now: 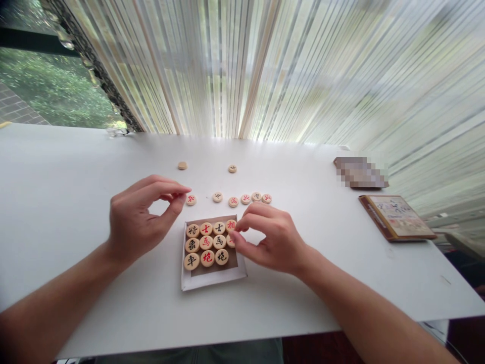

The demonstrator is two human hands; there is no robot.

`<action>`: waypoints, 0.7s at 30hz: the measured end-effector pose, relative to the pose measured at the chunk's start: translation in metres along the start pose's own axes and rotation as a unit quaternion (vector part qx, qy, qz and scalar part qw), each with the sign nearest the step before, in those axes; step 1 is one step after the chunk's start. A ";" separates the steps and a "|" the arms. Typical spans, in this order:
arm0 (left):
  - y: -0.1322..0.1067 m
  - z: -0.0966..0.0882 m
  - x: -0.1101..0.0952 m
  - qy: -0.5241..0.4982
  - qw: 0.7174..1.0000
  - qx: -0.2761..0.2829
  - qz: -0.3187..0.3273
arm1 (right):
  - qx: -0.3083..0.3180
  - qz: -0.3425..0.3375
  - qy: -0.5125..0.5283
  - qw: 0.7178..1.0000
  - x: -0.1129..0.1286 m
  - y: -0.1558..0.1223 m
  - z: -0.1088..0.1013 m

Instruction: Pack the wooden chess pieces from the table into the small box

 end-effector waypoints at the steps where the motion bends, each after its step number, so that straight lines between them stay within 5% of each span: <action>1: 0.002 -0.003 0.006 0.000 1.000 -0.010 -0.016 | -0.017 0.008 -0.002 1.000 -0.004 0.000 -0.002; 11: 0.007 -0.024 0.078 -0.015 0.978 -0.097 -0.185 | -0.068 0.083 -0.002 0.994 -0.037 -0.003 -0.003; 21: 0.005 -0.023 0.084 -0.021 0.972 -0.088 -0.216 | -0.072 0.100 0.001 0.992 -0.046 -0.004 -0.003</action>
Point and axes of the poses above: each hand's wrist, its own y-axis towards the middle knuckle, its own z-axis out of the palm, x = y × z, the point moved 5 cm from there along y, towards the middle knuckle, and after that the axes turned 4 degrees about x, right-handed, at the moved point
